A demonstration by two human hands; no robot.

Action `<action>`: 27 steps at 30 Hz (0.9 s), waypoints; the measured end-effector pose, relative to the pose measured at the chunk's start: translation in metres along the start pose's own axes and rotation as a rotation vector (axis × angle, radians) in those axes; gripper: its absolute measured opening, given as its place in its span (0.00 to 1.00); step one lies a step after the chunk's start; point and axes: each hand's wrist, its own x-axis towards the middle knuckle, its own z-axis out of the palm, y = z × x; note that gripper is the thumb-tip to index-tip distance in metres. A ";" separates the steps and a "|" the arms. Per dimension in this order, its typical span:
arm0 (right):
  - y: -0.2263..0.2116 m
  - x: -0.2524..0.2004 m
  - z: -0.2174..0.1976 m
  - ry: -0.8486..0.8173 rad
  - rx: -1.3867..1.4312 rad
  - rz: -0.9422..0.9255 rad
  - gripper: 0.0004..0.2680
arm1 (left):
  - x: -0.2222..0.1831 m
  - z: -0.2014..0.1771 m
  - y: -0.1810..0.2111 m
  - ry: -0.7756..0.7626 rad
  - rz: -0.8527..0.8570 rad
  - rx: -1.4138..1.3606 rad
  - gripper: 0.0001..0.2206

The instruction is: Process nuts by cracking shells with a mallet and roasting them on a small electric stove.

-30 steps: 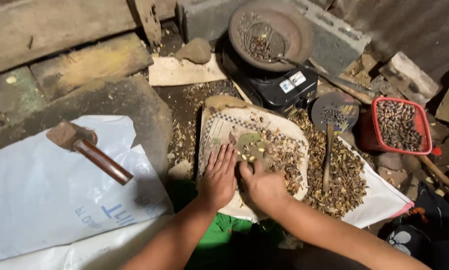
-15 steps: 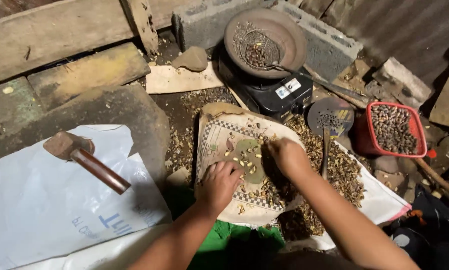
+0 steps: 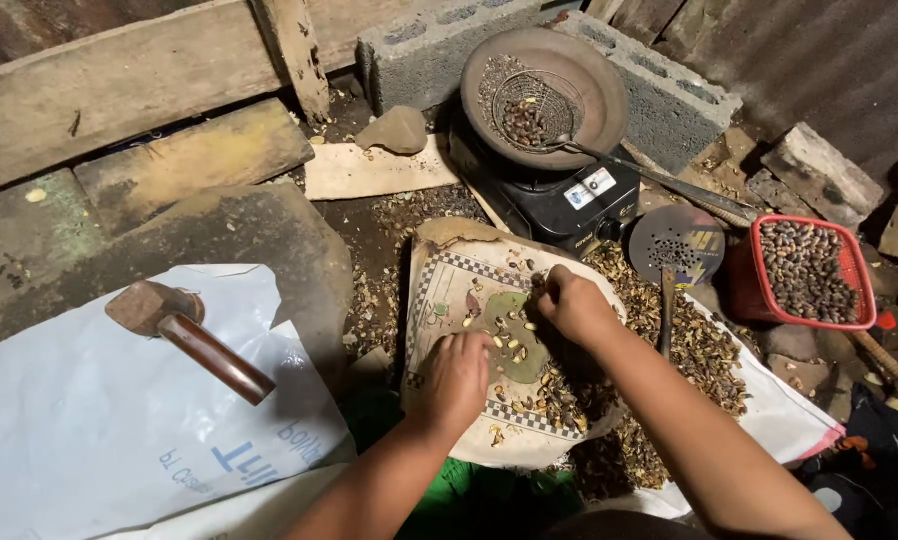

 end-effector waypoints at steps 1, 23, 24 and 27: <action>-0.001 -0.005 0.002 0.000 -0.004 -0.003 0.10 | 0.004 -0.018 0.013 0.005 -0.002 -0.001 0.06; -0.015 -0.057 -0.005 -0.007 -0.270 -0.186 0.08 | 0.008 -0.097 0.070 -0.563 -0.576 -0.187 0.09; -0.008 -0.041 0.010 0.024 -0.186 -0.222 0.06 | 0.006 -0.090 0.065 -0.572 -0.569 -0.096 0.09; -0.001 -0.025 0.042 0.015 -0.254 -0.259 0.06 | -0.001 -0.062 0.041 -0.559 -0.590 -0.137 0.08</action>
